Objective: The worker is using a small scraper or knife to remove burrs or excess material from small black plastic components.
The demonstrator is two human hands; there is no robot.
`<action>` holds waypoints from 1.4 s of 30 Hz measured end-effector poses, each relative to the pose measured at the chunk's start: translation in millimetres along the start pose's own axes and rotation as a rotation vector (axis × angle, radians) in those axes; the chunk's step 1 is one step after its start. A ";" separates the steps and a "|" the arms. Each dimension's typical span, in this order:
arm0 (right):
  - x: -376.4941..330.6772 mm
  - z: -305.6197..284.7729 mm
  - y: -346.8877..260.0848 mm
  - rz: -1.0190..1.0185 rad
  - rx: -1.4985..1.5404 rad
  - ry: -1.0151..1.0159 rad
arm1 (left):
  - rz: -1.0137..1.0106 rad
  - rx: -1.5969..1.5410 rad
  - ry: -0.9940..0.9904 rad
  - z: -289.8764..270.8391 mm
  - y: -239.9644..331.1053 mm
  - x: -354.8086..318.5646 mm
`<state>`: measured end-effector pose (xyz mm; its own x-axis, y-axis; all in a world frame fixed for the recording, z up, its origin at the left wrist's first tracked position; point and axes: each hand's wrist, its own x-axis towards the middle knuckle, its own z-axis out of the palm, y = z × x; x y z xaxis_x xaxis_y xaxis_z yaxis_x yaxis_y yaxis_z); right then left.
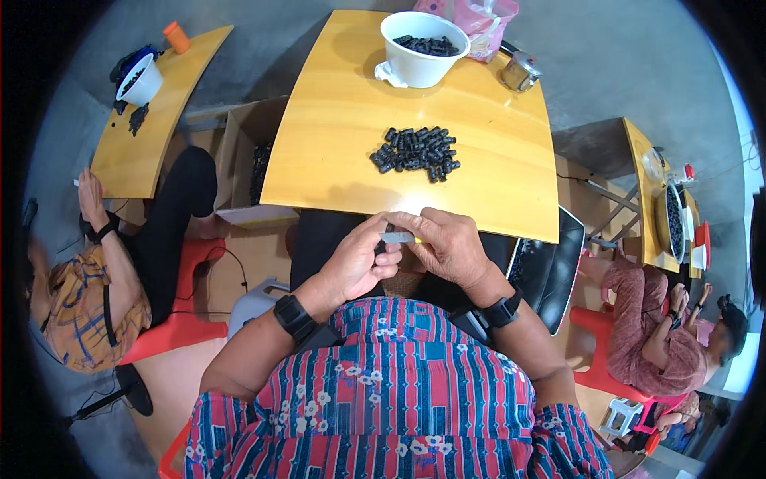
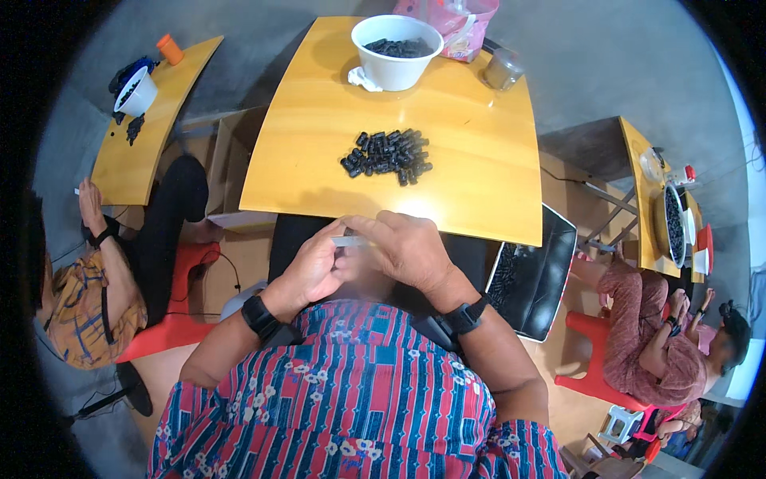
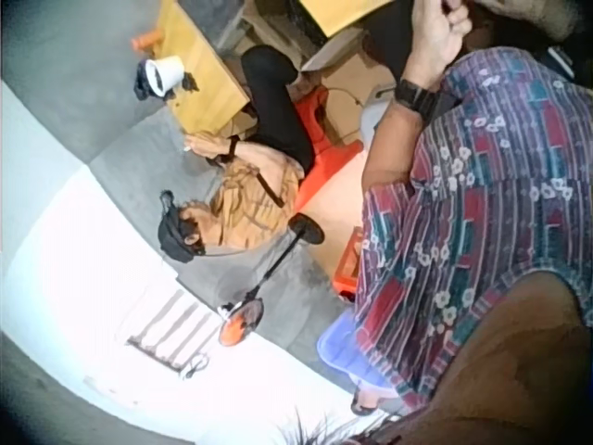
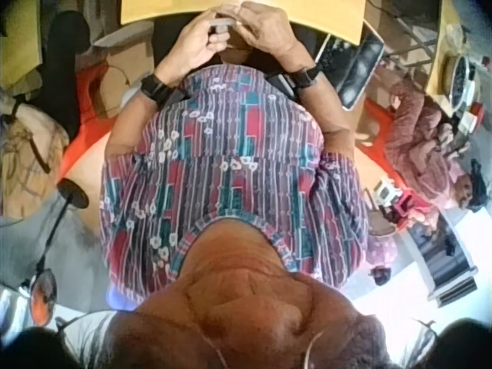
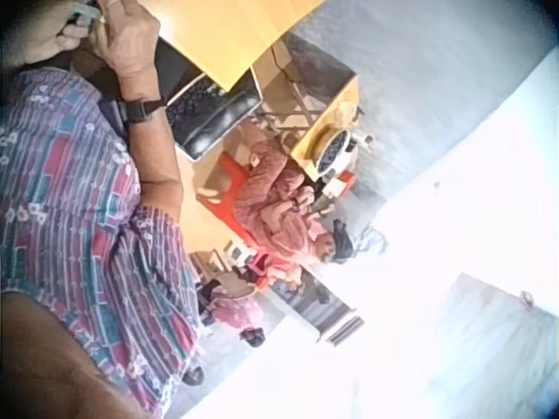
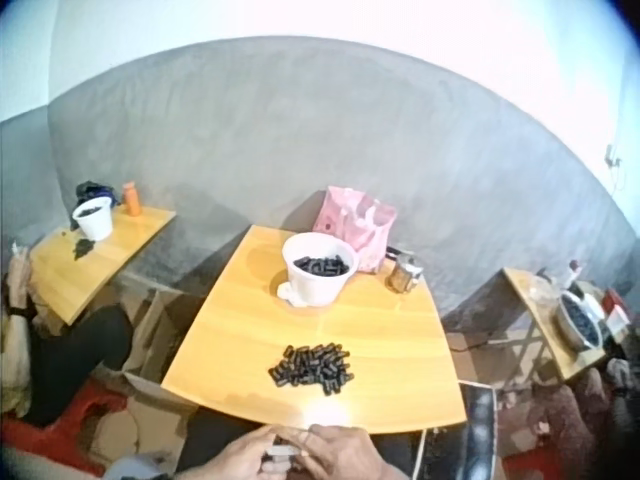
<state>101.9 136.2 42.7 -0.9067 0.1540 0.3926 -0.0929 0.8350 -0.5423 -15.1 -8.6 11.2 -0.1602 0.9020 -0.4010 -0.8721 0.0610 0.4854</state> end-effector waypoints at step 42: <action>-125.6 -86.1 57.5 0.961 0.492 0.626 | -0.261 -0.077 0.154 -13.7 3.3 2.3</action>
<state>245.8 210.4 26.2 -0.3538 0.9295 -0.1040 0.2322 -0.0204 -0.9725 -24.7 -12.1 1.2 0.0112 0.7843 -0.6202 -0.9246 0.2443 0.2923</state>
